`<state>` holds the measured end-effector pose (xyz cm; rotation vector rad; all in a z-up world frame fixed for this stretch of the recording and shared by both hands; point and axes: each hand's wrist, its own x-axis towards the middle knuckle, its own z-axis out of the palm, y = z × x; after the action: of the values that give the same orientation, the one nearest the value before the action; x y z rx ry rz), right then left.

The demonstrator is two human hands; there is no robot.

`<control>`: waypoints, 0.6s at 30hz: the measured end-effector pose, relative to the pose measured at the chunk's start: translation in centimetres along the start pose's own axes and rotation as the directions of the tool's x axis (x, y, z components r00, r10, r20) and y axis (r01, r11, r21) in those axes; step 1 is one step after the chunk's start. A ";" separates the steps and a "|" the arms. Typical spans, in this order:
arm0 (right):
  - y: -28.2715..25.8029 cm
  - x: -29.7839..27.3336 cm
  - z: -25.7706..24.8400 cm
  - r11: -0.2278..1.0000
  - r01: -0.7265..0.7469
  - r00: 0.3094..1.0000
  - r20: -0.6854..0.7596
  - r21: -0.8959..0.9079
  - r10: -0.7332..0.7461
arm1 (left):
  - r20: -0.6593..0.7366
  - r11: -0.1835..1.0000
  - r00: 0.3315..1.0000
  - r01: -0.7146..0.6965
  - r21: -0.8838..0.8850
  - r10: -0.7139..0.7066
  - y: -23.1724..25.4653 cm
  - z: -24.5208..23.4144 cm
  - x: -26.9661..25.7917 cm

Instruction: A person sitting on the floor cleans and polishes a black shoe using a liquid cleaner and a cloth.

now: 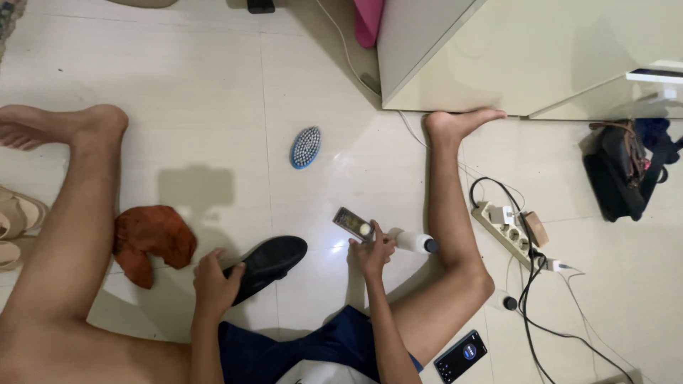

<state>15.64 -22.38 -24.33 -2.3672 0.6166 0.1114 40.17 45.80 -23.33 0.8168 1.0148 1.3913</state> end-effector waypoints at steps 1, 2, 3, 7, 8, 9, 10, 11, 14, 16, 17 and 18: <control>0.1 0.0 0.3 1.000 0.016 0.999 -0.035 0.008 -0.016 | -0.024 0.997 1.000 -0.021 -0.081 0.019 0.6 0.2 -0.4; 0.0 -0.2 0.3 1.000 0.013 0.999 -0.031 0.008 -0.012 | -0.023 0.997 1.000 -0.023 -0.076 0.022 1.5 -0.1 -1.1; -0.1 -0.2 0.2 0.998 0.036 0.999 -0.025 0.058 -0.034 | 0.023 1.000 0.999 0.026 0.001 -0.026 2.4 -0.3 -1.9; -0.9 -1.2 -1.2 0.915 0.334 0.942 -0.118 0.226 -0.315 | 0.113 0.927 0.969 0.171 0.334 -0.219 4.0 -0.3 -2.5; -1.7 -1.9 -1.9 0.914 0.336 0.941 -0.111 0.226 -0.318 | 0.106 0.927 0.970 0.170 0.335 -0.217 3.2 -0.2 -2.1; -2.4 -2.5 -2.6 0.864 0.220 0.972 -0.028 0.453 -0.232 | 0.097 0.967 0.991 0.068 0.247 -0.095 2.3 -0.2 -1.6; -3.1 -3.2 -3.3 0.761 0.076 0.984 0.075 0.644 -0.162 | 0.078 0.986 0.997 -0.040 0.160 0.028 1.4 -0.3 -1.2; -3.7 -3.8 -3.8 0.763 0.071 0.983 0.085 0.642 -0.164 | 0.071 0.985 0.997 -0.044 0.165 0.032 2.1 -0.3 -1.4; -4.9 -5.4 -4.4 0.678 -0.091 0.981 0.182 0.730 -0.064 | 0.000 0.995 1.000 0.026 -0.093 -0.027 3.0 -0.5 -1.2; -4.3 -6.0 -3.7 0.441 -0.191 0.963 0.255 0.877 -0.091 | 0.168 0.937 0.985 -0.103 0.335 0.048 1.6 -1.1 -1.1; -4.4 -6.5 -3.3 0.442 -0.189 0.962 0.255 0.877 -0.094 | 0.165 0.937 0.985 -0.102 0.333 0.048 1.9 -1.8 -1.5; -4.5 -7.0 -2.8 0.435 -0.243 0.946 0.311 0.867 -0.090 | 0.178 0.909 0.978 0.173 -0.379 -0.112 2.1 -2.5 -1.8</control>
<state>11.28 -18.39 -17.78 -1.2006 0.4471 0.1478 37.19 43.79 -22.22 0.5281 0.6323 1.3257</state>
